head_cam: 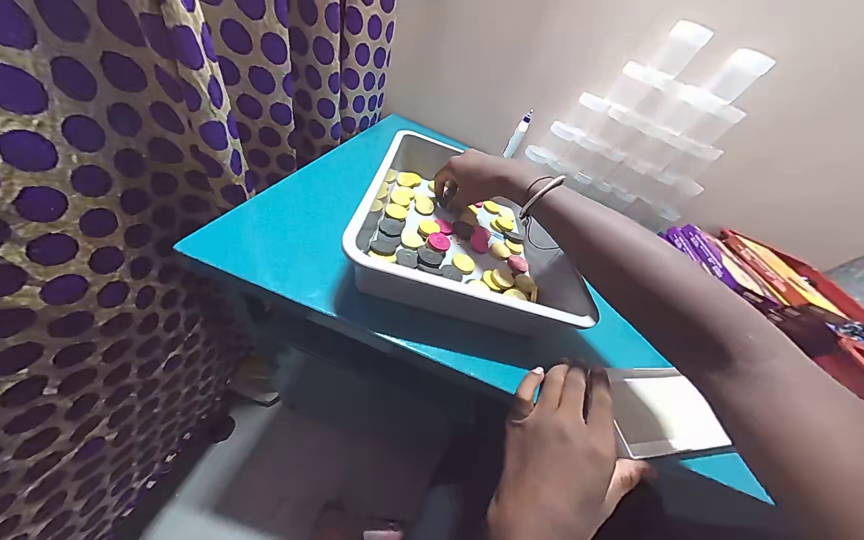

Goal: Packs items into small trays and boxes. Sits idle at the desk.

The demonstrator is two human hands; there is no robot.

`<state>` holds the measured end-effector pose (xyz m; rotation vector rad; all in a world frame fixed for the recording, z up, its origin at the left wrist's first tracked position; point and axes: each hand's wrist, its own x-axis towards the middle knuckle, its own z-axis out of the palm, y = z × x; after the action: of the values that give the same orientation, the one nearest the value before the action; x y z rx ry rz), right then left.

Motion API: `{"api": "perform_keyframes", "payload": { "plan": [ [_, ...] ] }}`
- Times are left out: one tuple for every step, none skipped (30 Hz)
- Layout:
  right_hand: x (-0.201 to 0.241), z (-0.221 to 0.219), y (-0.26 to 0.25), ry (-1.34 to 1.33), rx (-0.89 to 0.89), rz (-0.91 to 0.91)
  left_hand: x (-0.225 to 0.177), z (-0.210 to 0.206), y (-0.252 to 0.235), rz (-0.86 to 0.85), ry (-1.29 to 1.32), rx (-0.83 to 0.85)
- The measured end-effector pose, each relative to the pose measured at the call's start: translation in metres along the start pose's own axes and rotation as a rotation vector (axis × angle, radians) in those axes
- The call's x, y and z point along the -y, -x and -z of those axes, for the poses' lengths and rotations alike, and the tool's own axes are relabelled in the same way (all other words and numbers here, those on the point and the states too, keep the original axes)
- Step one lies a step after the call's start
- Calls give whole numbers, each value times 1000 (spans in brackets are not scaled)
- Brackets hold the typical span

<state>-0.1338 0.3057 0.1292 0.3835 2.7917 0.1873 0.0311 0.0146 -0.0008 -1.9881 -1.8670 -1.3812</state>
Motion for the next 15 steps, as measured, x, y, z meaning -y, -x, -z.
{"api": "perform_keyframes", "payload": {
  "plan": [
    [3, 4, 2, -5, -38, 17, 1, 0, 1, -3, -2, 2],
    [10, 9, 4, -28, -101, 31, 2, 0, 1, -5, -1, 8],
    [20, 16, 8, -54, -161, 42, 3, 0, 1, -6, 0, 9],
    [33, 23, 10, -81, -207, 69, 3, 0, 2, -4, 2, 9],
    [44, 29, 11, -73, -216, 104, 3, 0, 1, -1, 1, 8],
    [51, 33, 10, -26, -190, 120, 4, 1, 1, 0, 1, 7],
    [54, 35, 8, 37, -156, 112, 5, 1, 1, -2, 1, 5],
    [54, 36, 7, 91, -127, 81, 5, 0, 1, -4, -2, -4],
    [52, 35, 6, 126, -97, 27, 5, 0, 1, -4, -3, -9],
    [48, 31, 5, 139, -78, -29, 5, 0, 2, -4, -3, -9],
    [42, 25, 2, 140, -63, -66, 7, 1, 1, -4, -3, -8],
    [37, 18, -1, 125, -34, -90, 7, 3, 1, -3, 3, 1],
    [33, 11, -4, 96, 8, -95, 8, 5, 0, -3, 15, 10],
    [30, 5, -5, 74, 34, -88, 9, 5, 0, -4, 23, 11],
    [29, 0, -4, 59, 34, -75, 9, 4, 0, -7, 21, 1]
  ]
}}
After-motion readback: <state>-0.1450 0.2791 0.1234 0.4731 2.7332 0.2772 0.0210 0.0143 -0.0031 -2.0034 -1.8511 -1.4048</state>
